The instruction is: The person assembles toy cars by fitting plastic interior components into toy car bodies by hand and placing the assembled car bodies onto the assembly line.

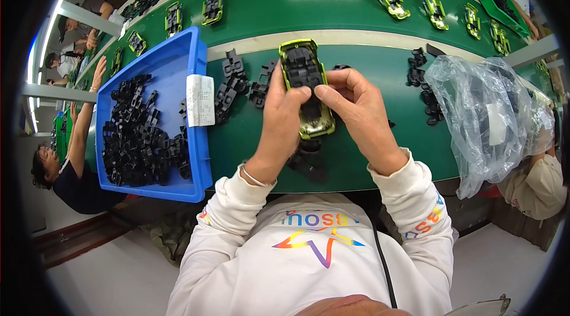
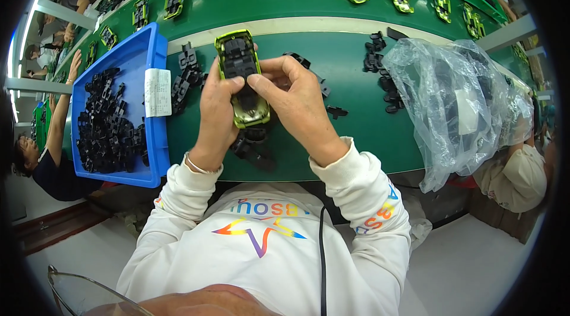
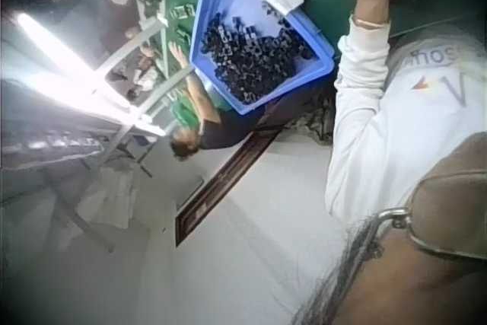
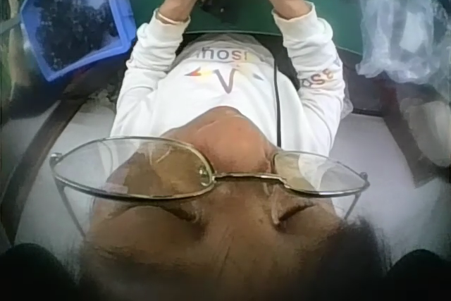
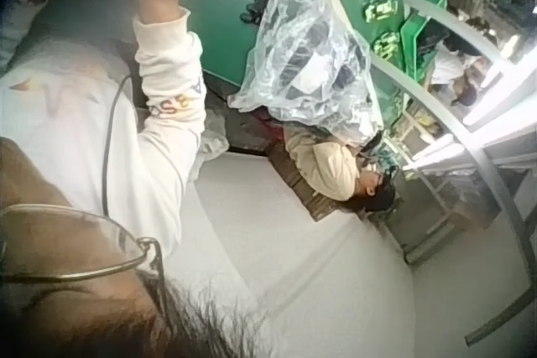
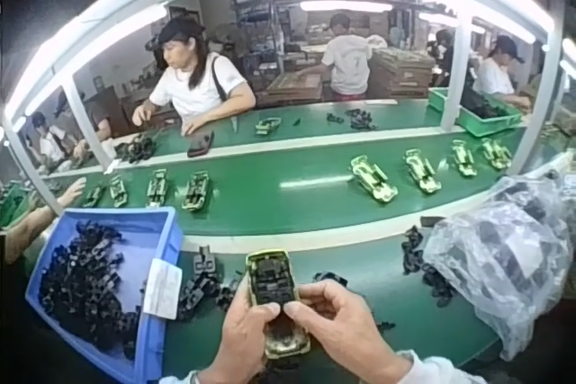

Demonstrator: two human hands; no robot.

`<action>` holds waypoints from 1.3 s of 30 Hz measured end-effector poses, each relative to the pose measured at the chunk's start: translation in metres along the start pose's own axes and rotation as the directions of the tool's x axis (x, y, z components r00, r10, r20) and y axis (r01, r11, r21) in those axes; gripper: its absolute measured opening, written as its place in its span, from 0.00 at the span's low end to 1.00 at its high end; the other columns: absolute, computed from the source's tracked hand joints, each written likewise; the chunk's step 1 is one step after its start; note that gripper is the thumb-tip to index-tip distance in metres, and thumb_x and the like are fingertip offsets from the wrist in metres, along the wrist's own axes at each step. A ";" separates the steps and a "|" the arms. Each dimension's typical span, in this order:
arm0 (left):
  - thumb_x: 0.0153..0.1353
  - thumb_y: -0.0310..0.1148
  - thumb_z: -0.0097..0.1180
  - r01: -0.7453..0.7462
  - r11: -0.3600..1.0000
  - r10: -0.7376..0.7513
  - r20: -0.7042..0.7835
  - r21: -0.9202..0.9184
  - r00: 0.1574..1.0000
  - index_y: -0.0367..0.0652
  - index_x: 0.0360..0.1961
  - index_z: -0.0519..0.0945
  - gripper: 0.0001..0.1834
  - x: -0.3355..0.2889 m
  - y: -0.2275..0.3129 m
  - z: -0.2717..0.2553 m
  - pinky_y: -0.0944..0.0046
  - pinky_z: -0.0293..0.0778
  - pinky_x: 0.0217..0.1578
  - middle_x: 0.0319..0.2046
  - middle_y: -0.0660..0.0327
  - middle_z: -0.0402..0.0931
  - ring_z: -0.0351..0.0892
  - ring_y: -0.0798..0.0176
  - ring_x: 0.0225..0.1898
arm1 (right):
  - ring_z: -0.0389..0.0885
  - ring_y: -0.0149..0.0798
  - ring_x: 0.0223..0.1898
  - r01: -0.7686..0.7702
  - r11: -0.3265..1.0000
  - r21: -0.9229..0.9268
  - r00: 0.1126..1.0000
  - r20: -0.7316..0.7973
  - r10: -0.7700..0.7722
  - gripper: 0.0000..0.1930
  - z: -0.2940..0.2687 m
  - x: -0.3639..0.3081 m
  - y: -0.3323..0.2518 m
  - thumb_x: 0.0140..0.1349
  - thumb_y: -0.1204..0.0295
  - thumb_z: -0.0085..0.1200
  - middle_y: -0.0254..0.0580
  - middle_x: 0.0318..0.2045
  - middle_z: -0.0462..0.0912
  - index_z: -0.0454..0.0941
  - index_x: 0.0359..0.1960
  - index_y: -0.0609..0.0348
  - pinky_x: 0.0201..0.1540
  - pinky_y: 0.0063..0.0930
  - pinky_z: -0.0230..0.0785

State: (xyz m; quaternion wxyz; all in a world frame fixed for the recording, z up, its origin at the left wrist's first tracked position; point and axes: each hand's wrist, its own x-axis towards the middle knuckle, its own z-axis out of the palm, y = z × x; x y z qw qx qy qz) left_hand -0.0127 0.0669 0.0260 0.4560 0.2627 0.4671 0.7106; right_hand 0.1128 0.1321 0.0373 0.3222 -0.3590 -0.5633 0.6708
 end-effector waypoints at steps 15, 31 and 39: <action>0.57 0.23 0.51 0.012 0.991 0.024 -0.271 0.131 0.962 0.35 0.41 0.72 0.10 0.296 -0.015 -0.084 0.60 0.77 0.35 0.33 0.59 0.74 0.77 0.60 0.33 | 0.70 0.58 0.59 0.045 0.341 -0.939 0.879 -0.125 -0.460 0.37 -0.154 0.184 0.016 0.53 0.57 0.68 0.60 0.62 0.69 0.70 0.63 0.61 0.61 0.46 0.65; 0.63 0.57 0.60 -0.160 0.955 0.178 -0.050 0.251 0.983 0.26 0.57 0.70 0.41 0.190 0.004 -0.015 0.57 0.76 0.51 0.54 0.44 0.74 0.80 0.54 0.51 | 0.81 0.47 0.47 0.383 0.752 -0.536 0.917 0.122 -0.380 0.27 -0.056 0.161 -0.026 0.61 0.56 0.62 0.53 0.48 0.82 0.76 0.55 0.65 0.52 0.34 0.72; 0.69 0.52 0.53 -0.081 0.916 0.019 -0.159 -0.393 0.987 0.38 0.54 0.62 0.29 0.087 0.024 -0.023 0.52 0.82 0.44 0.45 0.48 0.76 0.83 0.49 0.44 | 0.75 0.50 0.56 0.533 0.542 -0.649 0.842 0.342 -0.417 0.30 -0.053 0.045 -0.039 0.58 0.63 0.66 0.51 0.54 0.76 0.72 0.61 0.61 0.57 0.38 0.68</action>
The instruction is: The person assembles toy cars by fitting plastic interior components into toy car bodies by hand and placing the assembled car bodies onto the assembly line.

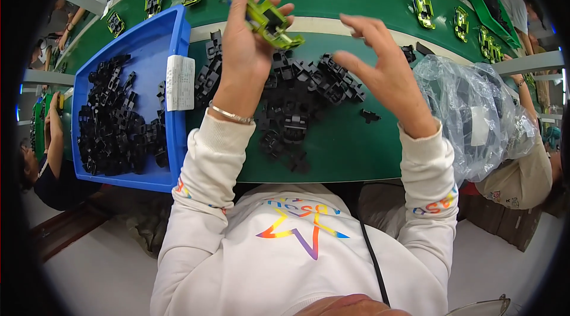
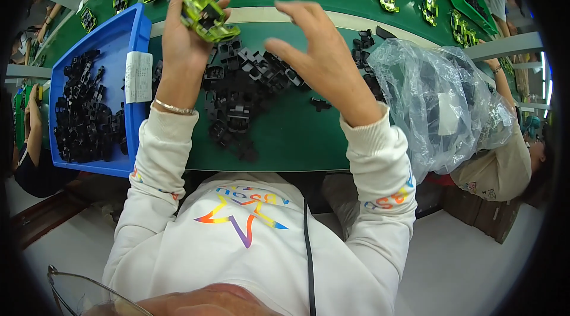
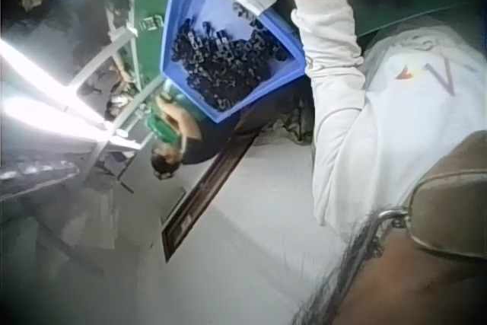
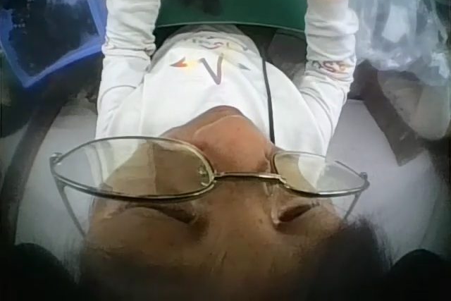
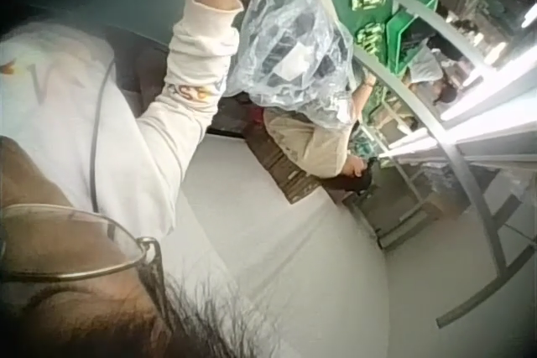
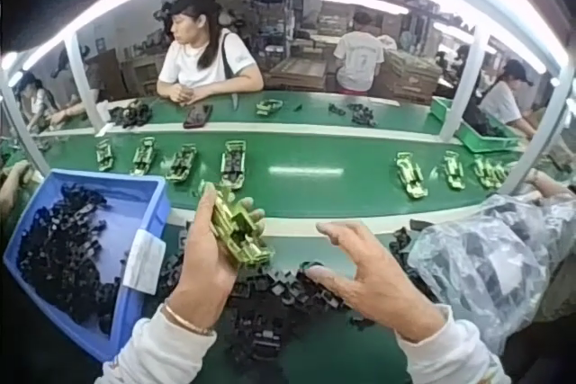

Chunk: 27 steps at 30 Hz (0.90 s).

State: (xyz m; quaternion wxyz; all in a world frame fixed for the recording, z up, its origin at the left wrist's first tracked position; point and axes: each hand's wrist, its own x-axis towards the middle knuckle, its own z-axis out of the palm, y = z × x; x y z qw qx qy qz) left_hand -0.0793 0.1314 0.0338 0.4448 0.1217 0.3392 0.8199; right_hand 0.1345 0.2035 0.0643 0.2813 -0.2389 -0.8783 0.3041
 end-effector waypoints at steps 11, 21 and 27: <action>0.73 0.49 0.47 0.155 0.983 -0.152 -0.034 0.099 0.988 0.37 0.60 0.70 0.26 -0.089 0.008 -0.036 0.52 0.81 0.46 0.49 0.48 0.77 0.82 0.51 0.46 | 0.79 0.52 0.44 -0.128 0.942 -0.311 0.988 -0.119 0.095 0.18 0.021 -0.091 0.050 0.61 0.75 0.59 0.48 0.43 0.81 0.77 0.54 0.59 0.46 0.41 0.73; 0.74 0.47 0.45 0.224 0.968 -0.226 0.008 0.112 0.974 0.38 0.62 0.69 0.26 -0.096 0.002 -0.041 0.53 0.81 0.47 0.51 0.50 0.77 0.82 0.53 0.47 | 0.82 0.49 0.36 -0.384 0.863 -0.328 0.915 -0.263 0.307 0.17 0.009 -0.083 0.048 0.63 0.69 0.59 0.45 0.45 0.80 0.78 0.53 0.59 0.40 0.39 0.75; 0.74 0.55 0.37 0.211 0.976 -0.215 0.104 0.050 0.971 0.39 0.65 0.67 0.33 -0.090 0.000 -0.035 0.53 0.81 0.48 0.51 0.49 0.77 0.81 0.51 0.48 | 0.80 0.51 0.46 -0.219 0.858 -0.465 0.966 -0.228 0.122 0.25 0.023 -0.069 0.055 0.57 0.67 0.65 0.45 0.47 0.80 0.75 0.57 0.59 0.45 0.39 0.74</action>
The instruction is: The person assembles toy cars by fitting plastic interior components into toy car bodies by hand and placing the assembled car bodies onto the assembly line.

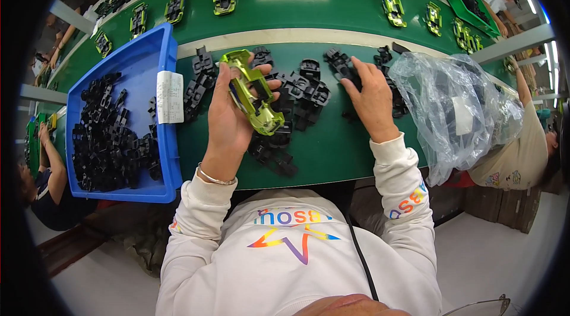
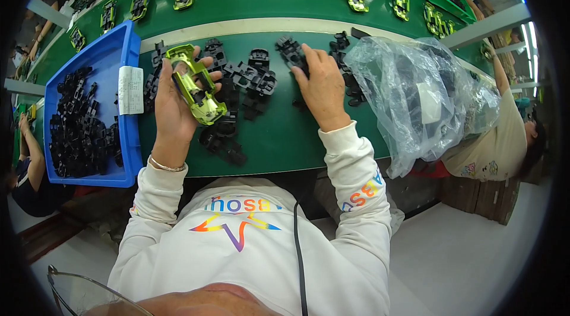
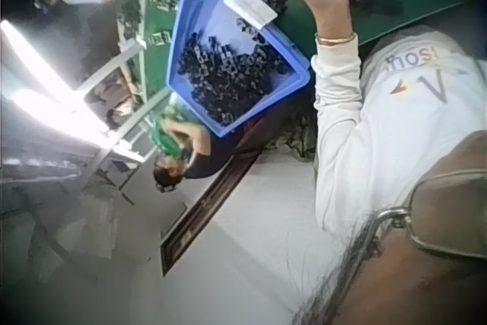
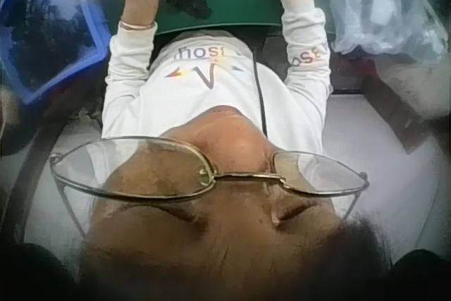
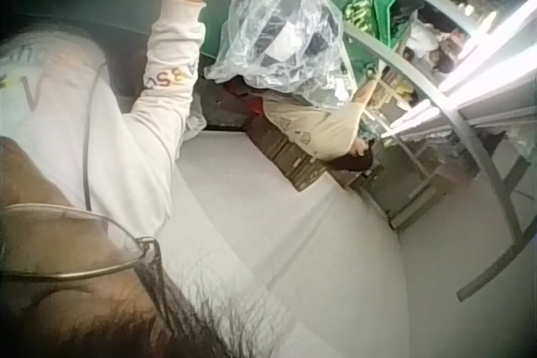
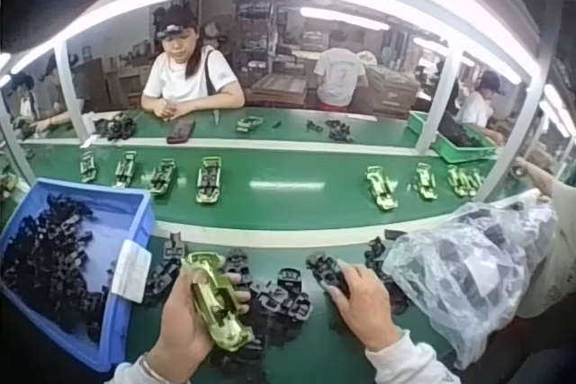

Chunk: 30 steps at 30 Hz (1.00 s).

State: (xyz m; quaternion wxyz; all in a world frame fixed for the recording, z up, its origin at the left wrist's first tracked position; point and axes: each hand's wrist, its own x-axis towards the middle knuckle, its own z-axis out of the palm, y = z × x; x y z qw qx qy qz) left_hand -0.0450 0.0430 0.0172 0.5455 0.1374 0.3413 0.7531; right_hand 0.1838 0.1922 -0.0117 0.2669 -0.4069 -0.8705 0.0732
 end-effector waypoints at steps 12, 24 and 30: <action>0.73 0.63 0.30 -0.174 0.979 0.165 -0.086 -0.105 0.982 0.43 0.56 0.73 0.35 -0.006 -0.015 0.013 0.64 0.79 0.48 0.47 0.60 0.78 0.81 0.64 0.46 | 0.84 0.51 0.43 0.260 0.834 0.486 0.965 -0.093 -0.247 0.24 -0.034 -0.003 -0.134 0.56 0.74 0.67 0.52 0.49 0.81 0.76 0.55 0.64 0.43 0.35 0.80; 0.72 0.64 0.28 -0.219 0.971 0.216 -0.045 -0.091 0.975 0.47 0.61 0.70 0.36 -0.017 -0.008 0.018 0.64 0.78 0.49 0.46 0.61 0.79 0.80 0.65 0.45 | 0.85 0.50 0.43 0.266 0.847 0.461 0.964 -0.140 -0.226 0.21 -0.026 -0.010 -0.159 0.55 0.73 0.67 0.55 0.50 0.81 0.78 0.50 0.68 0.42 0.33 0.81; 0.72 0.64 0.28 -0.199 0.978 0.191 -0.108 -0.070 0.976 0.47 0.61 0.70 0.36 -0.021 -0.010 0.020 0.64 0.79 0.48 0.46 0.61 0.79 0.81 0.65 0.45 | 0.85 0.46 0.42 0.126 0.865 0.486 0.986 0.032 -0.162 0.20 -0.037 -0.010 -0.164 0.57 0.74 0.66 0.50 0.52 0.79 0.79 0.52 0.66 0.40 0.33 0.80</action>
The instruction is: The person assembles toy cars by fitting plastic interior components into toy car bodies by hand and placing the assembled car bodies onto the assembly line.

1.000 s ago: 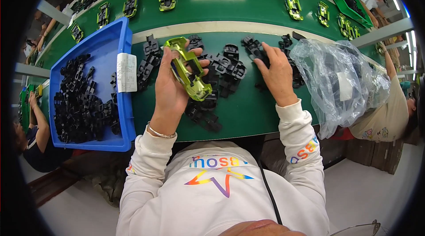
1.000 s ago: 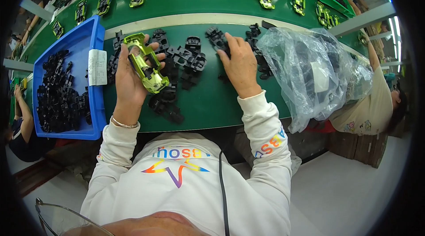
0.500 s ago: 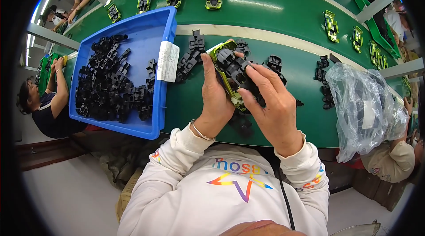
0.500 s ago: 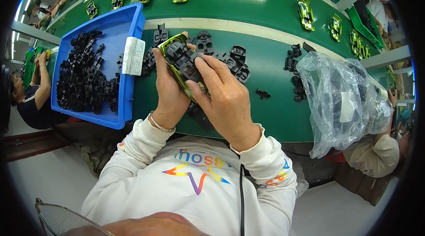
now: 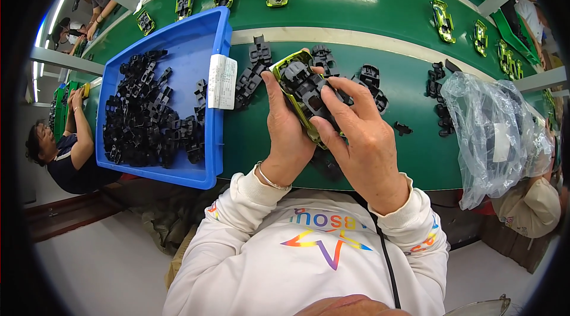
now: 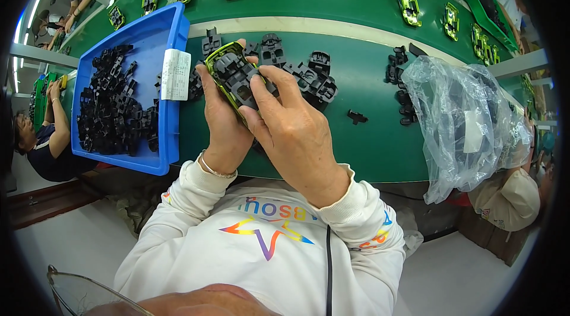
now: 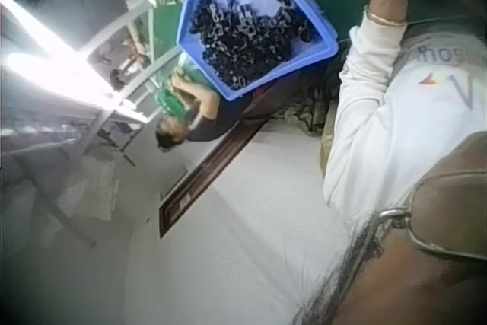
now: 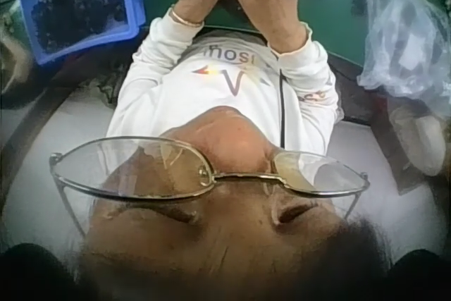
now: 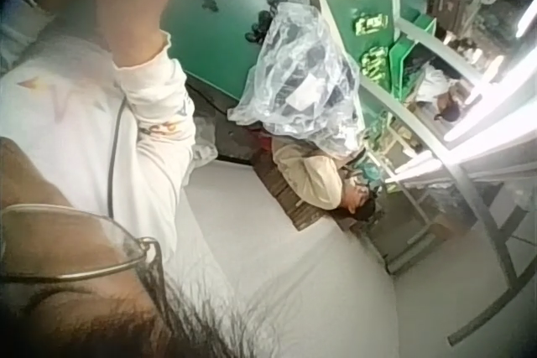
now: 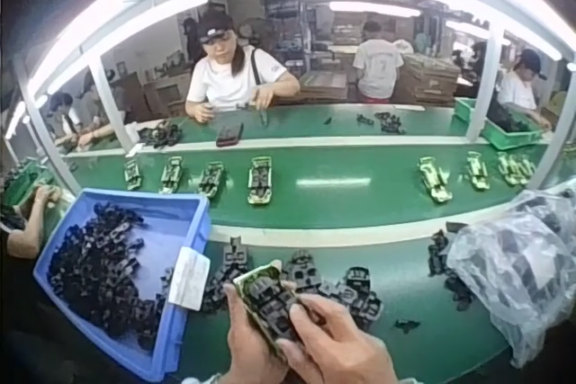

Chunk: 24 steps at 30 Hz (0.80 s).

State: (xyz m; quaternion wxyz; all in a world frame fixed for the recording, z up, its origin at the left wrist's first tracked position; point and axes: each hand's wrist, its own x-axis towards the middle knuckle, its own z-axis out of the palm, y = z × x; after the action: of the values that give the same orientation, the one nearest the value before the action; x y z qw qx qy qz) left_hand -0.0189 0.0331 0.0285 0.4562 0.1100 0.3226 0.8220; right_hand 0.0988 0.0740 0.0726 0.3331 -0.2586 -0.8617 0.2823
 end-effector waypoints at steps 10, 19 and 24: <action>0.72 0.65 0.25 0.015 0.999 -0.014 -0.012 0.045 1.000 0.49 0.64 0.68 0.37 0.003 0.000 0.007 0.62 0.78 0.50 0.47 0.58 0.79 0.81 0.62 0.46 | 0.85 0.47 0.37 -0.017 0.998 0.057 1.000 -0.007 0.018 0.15 -0.016 0.016 -0.002 0.56 0.75 0.65 0.49 0.46 0.81 0.80 0.45 0.67 0.37 0.32 0.79; 0.73 0.64 0.24 0.044 0.994 -0.033 -0.111 0.096 0.993 0.48 0.62 0.69 0.36 -0.001 0.004 0.012 0.62 0.79 0.50 0.47 0.59 0.79 0.81 0.62 0.45 | 0.84 0.44 0.33 0.052 0.998 0.030 0.998 -0.047 -0.051 0.19 -0.001 0.008 0.003 0.53 0.76 0.68 0.45 0.48 0.80 0.81 0.47 0.61 0.32 0.31 0.78; 0.76 0.60 0.22 0.017 0.980 -0.004 -0.067 0.199 0.998 0.45 0.63 0.70 0.35 -0.003 -0.001 0.004 0.64 0.79 0.49 0.47 0.56 0.80 0.80 0.64 0.45 | 0.83 0.39 0.30 0.046 0.997 -0.068 0.999 0.020 -0.044 0.20 0.004 -0.001 0.001 0.54 0.76 0.67 0.46 0.48 0.77 0.81 0.50 0.59 0.30 0.29 0.76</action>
State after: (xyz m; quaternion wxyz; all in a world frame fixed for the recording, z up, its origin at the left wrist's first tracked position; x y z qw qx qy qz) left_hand -0.0148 0.0331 0.0317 0.4363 0.1259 0.4189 0.7863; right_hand 0.0968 0.0725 0.0686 0.3225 -0.2477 -0.8794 0.2476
